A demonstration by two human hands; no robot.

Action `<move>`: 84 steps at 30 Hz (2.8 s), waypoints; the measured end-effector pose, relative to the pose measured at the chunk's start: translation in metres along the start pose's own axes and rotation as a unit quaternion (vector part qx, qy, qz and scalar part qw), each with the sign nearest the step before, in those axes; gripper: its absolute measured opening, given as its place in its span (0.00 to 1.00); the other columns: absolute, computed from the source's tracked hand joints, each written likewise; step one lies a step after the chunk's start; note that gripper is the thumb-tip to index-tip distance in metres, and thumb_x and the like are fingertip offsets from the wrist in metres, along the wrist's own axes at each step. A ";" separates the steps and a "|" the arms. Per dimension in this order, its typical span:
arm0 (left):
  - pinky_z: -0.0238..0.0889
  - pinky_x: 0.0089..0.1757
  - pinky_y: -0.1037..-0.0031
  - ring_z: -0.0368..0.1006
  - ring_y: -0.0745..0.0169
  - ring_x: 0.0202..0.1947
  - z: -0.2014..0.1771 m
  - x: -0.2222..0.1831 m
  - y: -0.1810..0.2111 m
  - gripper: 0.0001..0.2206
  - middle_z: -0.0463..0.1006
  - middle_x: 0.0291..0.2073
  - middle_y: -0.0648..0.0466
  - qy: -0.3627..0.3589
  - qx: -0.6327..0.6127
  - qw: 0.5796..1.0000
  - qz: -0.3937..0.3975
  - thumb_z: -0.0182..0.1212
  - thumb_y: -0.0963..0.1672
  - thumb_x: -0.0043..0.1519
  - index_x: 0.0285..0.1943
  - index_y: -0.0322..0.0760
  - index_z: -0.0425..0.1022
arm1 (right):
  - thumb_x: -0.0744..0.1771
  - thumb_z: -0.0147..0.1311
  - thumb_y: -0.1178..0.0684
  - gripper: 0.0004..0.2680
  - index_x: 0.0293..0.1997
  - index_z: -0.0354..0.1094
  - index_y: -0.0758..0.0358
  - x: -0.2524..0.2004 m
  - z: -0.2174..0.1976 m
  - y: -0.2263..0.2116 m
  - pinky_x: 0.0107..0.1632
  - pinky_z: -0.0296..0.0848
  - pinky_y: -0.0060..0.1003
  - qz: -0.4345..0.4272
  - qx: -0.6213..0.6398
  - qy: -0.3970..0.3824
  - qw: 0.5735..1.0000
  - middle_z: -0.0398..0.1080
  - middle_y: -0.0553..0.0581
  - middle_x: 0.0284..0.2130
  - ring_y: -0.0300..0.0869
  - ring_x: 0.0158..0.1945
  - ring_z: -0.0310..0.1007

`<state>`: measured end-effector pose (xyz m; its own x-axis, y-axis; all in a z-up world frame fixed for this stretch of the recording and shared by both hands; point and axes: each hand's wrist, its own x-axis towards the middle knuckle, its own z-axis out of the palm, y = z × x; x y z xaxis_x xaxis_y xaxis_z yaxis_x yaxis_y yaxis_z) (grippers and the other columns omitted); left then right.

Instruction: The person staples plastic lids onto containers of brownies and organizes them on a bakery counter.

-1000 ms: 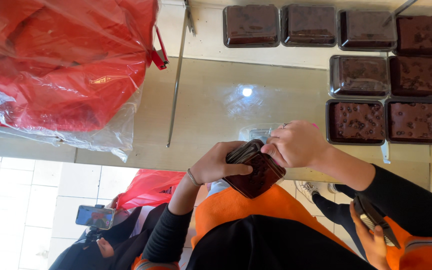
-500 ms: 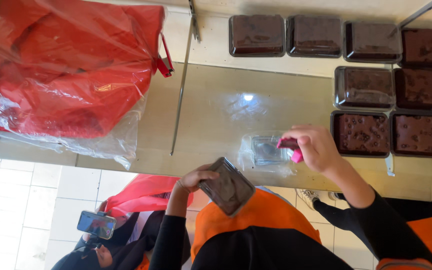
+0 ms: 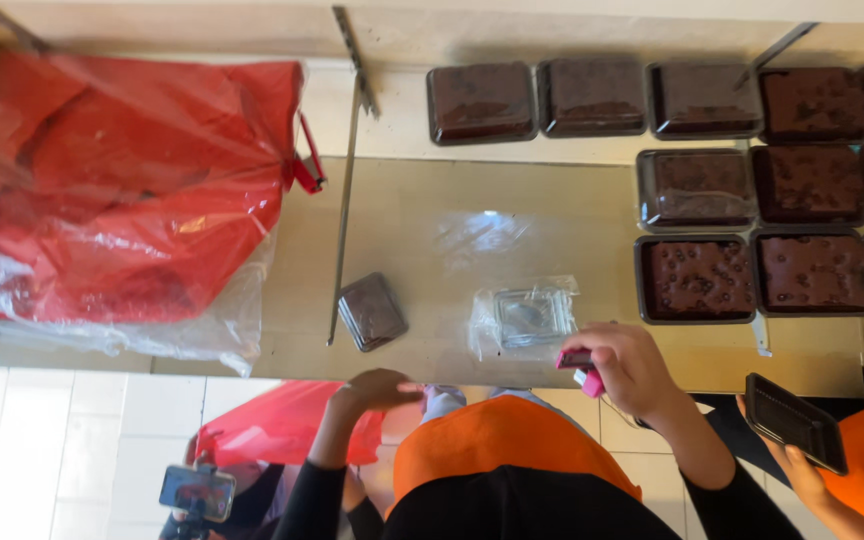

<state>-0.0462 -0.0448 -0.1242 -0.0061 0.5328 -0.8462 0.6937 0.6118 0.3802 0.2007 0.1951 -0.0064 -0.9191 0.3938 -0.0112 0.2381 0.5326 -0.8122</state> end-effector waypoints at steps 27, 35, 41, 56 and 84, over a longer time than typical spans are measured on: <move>0.42 0.62 0.38 0.39 0.51 0.76 -0.081 -0.022 0.131 0.40 0.44 0.77 0.58 0.505 0.290 0.757 0.296 0.13 0.68 0.57 0.78 0.60 0.40 | 0.64 0.48 0.42 0.21 0.64 0.53 0.51 -0.030 0.045 0.008 0.21 0.71 0.44 0.298 0.541 0.020 0.786 0.67 0.68 0.15 0.55 0.16 0.69; 0.47 0.58 0.42 0.60 0.48 0.70 -0.066 -0.055 0.122 0.29 0.68 0.68 0.54 0.511 0.145 0.727 0.434 0.29 0.61 0.67 0.73 0.54 0.60 | 0.64 0.52 0.50 0.16 0.57 0.63 0.61 -0.010 0.071 0.009 0.17 0.65 0.45 0.332 0.526 0.088 0.778 0.65 0.72 0.15 0.55 0.13 0.65; 0.60 0.55 0.50 0.64 0.44 0.58 -0.061 -0.029 0.095 0.26 0.67 0.58 0.44 0.600 -0.134 0.726 0.310 0.51 0.58 0.62 0.56 0.37 0.70 | 0.64 0.51 0.51 0.16 0.57 0.64 0.62 -0.011 0.071 0.012 0.17 0.65 0.45 0.337 0.507 0.108 0.786 0.65 0.71 0.13 0.54 0.13 0.64; 0.75 0.42 0.55 0.78 0.44 0.44 -0.022 0.003 0.174 0.18 0.79 0.47 0.40 0.281 -0.826 0.363 0.326 0.63 0.38 0.58 0.58 0.32 0.70 | 0.66 0.48 0.55 0.07 0.45 0.62 0.65 -0.002 0.047 -0.018 0.12 0.68 0.41 0.131 0.530 0.145 0.825 0.67 0.70 0.09 0.54 0.10 0.71; 0.73 0.48 0.65 0.75 0.58 0.47 0.042 0.025 0.180 0.25 0.80 0.44 0.46 0.378 -0.704 0.484 0.357 0.74 0.34 0.48 0.56 0.27 0.74 | 0.72 0.26 0.46 0.24 0.12 0.55 0.60 -0.014 0.052 0.033 0.25 0.64 0.50 0.034 -0.087 0.293 0.952 0.58 0.66 0.09 0.68 0.22 0.65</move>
<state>0.1089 0.0540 -0.0925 -0.7578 0.6382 -0.1361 -0.4617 -0.3770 0.8029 0.2053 0.1685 -0.0637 -0.5797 0.7542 0.3085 0.3851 0.5872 -0.7120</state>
